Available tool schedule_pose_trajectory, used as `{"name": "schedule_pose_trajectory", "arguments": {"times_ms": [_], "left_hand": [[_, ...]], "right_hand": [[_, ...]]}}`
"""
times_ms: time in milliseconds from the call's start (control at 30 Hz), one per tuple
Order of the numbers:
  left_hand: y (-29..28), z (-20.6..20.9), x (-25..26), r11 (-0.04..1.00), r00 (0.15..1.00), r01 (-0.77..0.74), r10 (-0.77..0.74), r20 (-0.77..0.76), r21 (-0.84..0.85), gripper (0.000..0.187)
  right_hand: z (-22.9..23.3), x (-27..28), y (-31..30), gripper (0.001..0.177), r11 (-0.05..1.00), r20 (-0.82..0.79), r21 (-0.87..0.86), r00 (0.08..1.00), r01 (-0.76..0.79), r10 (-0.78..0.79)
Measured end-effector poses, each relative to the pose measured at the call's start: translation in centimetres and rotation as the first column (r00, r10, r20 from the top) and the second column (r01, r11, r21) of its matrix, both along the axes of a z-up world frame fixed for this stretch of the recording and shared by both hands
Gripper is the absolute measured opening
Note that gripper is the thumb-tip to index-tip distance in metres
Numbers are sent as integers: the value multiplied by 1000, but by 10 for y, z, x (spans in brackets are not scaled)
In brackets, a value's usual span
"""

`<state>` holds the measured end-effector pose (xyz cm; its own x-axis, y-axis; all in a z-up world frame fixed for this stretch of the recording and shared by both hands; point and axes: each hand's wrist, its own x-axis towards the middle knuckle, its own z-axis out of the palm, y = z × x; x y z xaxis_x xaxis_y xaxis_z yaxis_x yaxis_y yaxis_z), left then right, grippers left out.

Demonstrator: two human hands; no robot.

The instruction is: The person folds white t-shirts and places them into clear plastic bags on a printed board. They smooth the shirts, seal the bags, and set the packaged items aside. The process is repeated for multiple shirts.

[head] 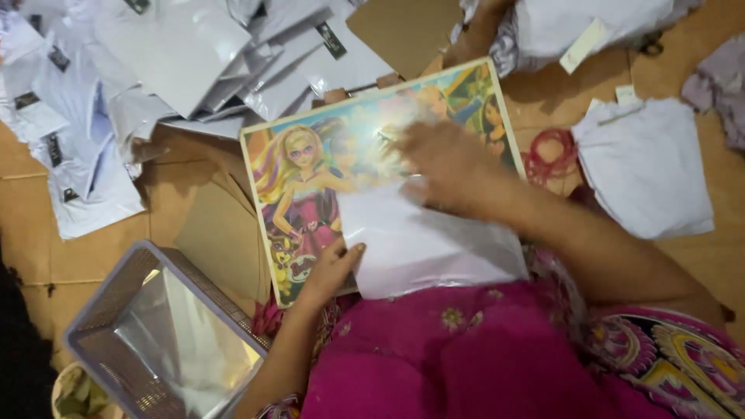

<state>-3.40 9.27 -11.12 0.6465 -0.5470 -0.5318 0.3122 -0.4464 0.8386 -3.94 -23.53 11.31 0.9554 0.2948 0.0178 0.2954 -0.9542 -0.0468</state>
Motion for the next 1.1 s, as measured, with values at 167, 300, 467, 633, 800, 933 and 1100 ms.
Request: {"name": "schedule_pose_trajectory", "arguments": {"times_ms": [167,300,467,633,800,933,1100], "left_hand": [[1,25,-20,992,995,-44,54,81,-119,46],[-14,49,-23,988,989,-139,142,48,-72,44],[-34,67,-15,927,986,-133,158,-44,351,53],[-32,82,-12,957,976,-203,214,-34,205,50],[-36,77,-10,967,989,-142,147,-7,213,55],[-21,40,-17,976,981,-193,195,-4,105,51],[-33,85,-5,979,976,-205,206,67,-17,47]], "right_hand": [[-42,-57,75,88,840,87,446,949,-309,303],[-77,-54,49,92,767,60,578,951,-280,302],[-122,-58,-2,88,832,-302,457,935,314,-187],[-107,-58,3,93,965,-49,258,998,53,-42],[-161,-53,-42,91,942,-66,247,974,227,-217],[-149,-68,-39,84,933,-12,282,973,223,-229],[-167,-55,-74,68,901,18,387,976,194,-218]]}}
